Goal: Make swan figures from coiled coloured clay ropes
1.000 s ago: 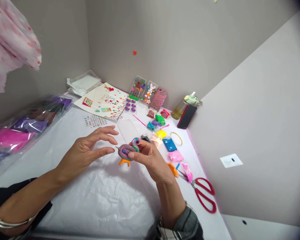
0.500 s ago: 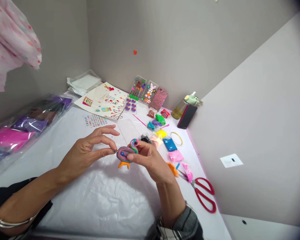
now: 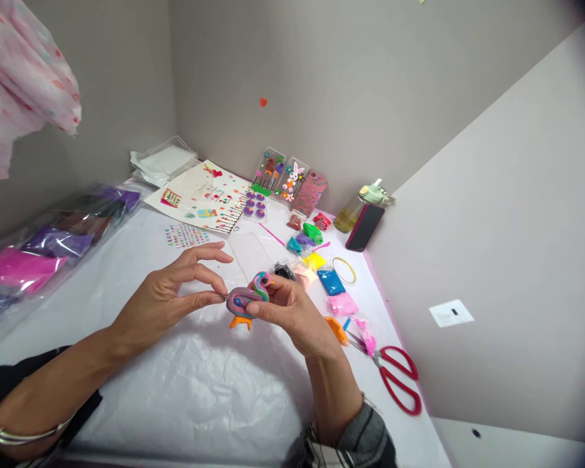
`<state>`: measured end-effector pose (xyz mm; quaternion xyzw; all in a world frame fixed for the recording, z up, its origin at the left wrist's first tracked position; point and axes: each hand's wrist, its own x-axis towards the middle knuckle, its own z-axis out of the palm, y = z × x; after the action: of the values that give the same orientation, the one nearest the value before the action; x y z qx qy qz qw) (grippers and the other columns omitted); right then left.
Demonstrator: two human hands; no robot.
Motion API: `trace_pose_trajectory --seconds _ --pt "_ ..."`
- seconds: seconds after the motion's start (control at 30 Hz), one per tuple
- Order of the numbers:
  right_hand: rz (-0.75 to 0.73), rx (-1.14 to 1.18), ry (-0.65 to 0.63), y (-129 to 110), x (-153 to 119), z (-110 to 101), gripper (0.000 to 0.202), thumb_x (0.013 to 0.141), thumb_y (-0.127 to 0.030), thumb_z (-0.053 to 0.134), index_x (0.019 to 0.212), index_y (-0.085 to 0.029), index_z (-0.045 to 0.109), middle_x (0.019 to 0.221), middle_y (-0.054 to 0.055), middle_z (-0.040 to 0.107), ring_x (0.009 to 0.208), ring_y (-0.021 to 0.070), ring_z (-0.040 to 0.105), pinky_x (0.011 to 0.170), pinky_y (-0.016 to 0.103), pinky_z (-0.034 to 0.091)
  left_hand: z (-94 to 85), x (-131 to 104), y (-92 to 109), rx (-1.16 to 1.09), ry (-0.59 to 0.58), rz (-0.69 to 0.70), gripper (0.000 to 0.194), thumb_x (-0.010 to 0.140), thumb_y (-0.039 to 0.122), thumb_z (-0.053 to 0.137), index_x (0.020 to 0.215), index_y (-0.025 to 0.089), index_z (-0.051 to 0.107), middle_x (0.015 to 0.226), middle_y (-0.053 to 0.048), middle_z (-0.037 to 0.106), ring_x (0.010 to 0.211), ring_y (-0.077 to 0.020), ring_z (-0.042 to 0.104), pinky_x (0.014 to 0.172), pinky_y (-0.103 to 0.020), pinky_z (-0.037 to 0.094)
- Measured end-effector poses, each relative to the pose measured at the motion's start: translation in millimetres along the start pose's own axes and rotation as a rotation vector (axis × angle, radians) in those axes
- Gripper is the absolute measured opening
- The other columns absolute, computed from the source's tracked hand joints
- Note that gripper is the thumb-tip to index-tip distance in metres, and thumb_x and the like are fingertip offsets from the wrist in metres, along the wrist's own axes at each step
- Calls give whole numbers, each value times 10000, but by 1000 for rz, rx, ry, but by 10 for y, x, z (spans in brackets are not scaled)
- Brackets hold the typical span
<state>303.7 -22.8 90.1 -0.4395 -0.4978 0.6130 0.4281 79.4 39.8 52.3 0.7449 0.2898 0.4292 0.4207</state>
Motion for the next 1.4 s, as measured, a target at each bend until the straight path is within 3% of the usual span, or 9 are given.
trace_pose_trajectory --seconds 0.1,0.23,0.4,0.53,0.73,0.9,1.13,1.27,1.4 --pt "-23 -28 19 -1 -1 11 253 793 -373 850 849 -205 669 844 3 661 804 175 593 792 312 469 -6 2 1 8 1 -9 156 878 510 756 952 373 754 1355 37 663 1474 -306 439 1264 -521 306" --pt "-170 -287 241 -74 -13 91 154 834 -312 796 817 -212 680 805 -9 629 831 190 576 802 314 441 -6 18 -4 -26 45 -117 525 828 525 801 1302 385 624 1471 -8 589 1489 -329 415 1266 -513 307" --pt "-280 -502 414 -144 -27 196 97 843 -249 763 793 -216 686 812 -2 636 819 199 575 787 317 422 53 1 1 -102 119 -171 555 842 517 789 1314 338 558 1373 -51 635 1460 -316 453 1259 -528 317" --pt "-341 -591 423 -60 -8 195 61 867 -251 758 847 -230 705 848 17 657 844 214 586 809 338 407 97 -34 40 151 218 -24 502 877 491 764 1312 337 567 1432 -39 584 1485 -316 404 1278 -557 245" --pt "-519 -840 372 84 26 188 58 906 -211 726 945 -242 695 875 33 680 872 221 594 885 393 392 108 -14 15 305 54 219 395 931 439 718 1302 341 626 1316 -31 682 1465 -306 428 1253 -531 311" --pt "-423 -715 320 35 1 205 132 888 -250 766 1003 -248 701 904 22 677 887 214 600 888 378 415 94 -5 -26 177 4 75 213 960 462 658 1136 360 719 1325 -21 687 1471 -310 433 1231 -570 345" --pt "-196 -370 258 -75 -6 246 258 800 -291 832 1021 -215 722 989 26 736 941 208 628 900 335 468 84 17 -24 10 -66 -183 285 916 563 667 1119 370 715 1409 -5 658 1522 -315 371 1247 -575 303" --pt "-130 -247 287 8 48 226 149 819 -314 800 888 -202 729 879 26 744 864 202 641 860 341 484 98 -8 -38 34 20 -164 296 920 523 682 1151 340 652 1452 -40 617 1499 -321 403 1241 -576 307" --pt "-112 -82 303 114 100 195 207 793 -344 817 897 -191 724 900 42 763 817 190 651 790 329 505 113 -38 29 195 175 25 103 968 405 646 996 305 647 1309 -18 644 1469 -293 419 1251 -551 285"
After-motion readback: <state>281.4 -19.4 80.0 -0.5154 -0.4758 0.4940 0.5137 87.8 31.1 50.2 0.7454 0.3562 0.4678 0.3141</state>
